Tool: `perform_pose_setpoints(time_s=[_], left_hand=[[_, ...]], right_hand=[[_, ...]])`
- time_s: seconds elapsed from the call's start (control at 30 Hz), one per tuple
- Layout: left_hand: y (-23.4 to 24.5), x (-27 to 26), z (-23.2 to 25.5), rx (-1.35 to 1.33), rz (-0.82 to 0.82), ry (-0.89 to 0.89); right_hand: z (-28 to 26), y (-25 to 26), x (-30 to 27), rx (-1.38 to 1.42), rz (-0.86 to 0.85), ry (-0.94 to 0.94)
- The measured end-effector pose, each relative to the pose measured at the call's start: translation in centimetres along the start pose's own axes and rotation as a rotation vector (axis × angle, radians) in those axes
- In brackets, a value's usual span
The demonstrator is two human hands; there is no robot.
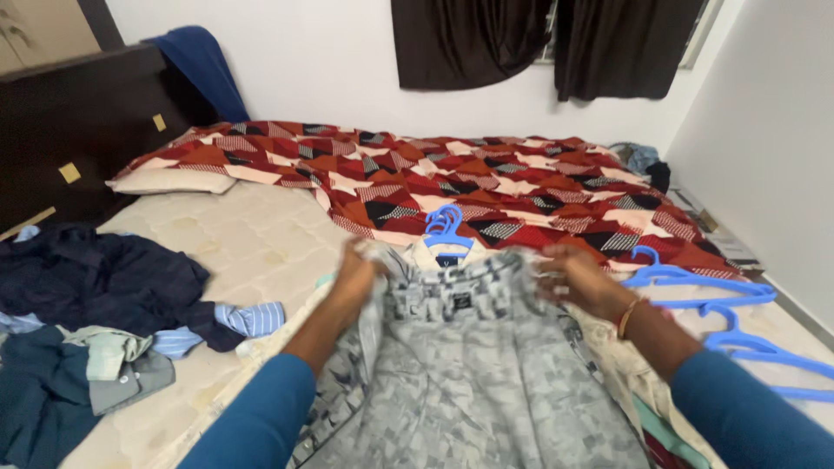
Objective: The person buttons a light-colored patterned shirt laid on a bed, then places it on a blue hanger. The person then buttons a second patterned shirt and places it on another hanger.
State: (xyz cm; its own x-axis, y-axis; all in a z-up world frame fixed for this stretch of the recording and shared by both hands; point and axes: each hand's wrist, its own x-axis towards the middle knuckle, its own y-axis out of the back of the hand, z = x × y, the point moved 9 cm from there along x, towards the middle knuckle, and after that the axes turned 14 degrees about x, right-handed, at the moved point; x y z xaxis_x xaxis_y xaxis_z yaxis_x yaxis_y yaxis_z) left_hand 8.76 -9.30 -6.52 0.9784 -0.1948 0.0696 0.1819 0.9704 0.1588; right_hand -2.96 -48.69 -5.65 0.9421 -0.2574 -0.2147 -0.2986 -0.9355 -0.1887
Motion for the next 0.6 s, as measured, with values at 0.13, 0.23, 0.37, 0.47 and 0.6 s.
perform_pose_setpoints(time_s=[0.13,0.23,0.37,0.47,0.6], left_hand=[[-6.5,-5.2,-6.4,0.722,-0.623,0.068],[-8.0,-7.8,-6.4,0.834,-0.673,-0.196],[-7.0,-8.5,-4.5,0.839,-0.294,-0.25],[-6.7,-9.6,-2.7,0.698,-0.178,-0.274],[-7.2,-11.7,-1.7,0.603,-0.18,-0.256]], right_hand=[[6.8,0.3,-0.3,-0.962,-0.162,0.179],[7.0,0.6,-1.6,-1.11,-0.096,0.3],[3.3,-0.7,-4.8,-1.042,0.103,0.54],[1.9,-2.1,-6.9,-0.99,0.122,0.639],[2.4,-4.4,-10.5,-0.916,-0.009,0.659]])
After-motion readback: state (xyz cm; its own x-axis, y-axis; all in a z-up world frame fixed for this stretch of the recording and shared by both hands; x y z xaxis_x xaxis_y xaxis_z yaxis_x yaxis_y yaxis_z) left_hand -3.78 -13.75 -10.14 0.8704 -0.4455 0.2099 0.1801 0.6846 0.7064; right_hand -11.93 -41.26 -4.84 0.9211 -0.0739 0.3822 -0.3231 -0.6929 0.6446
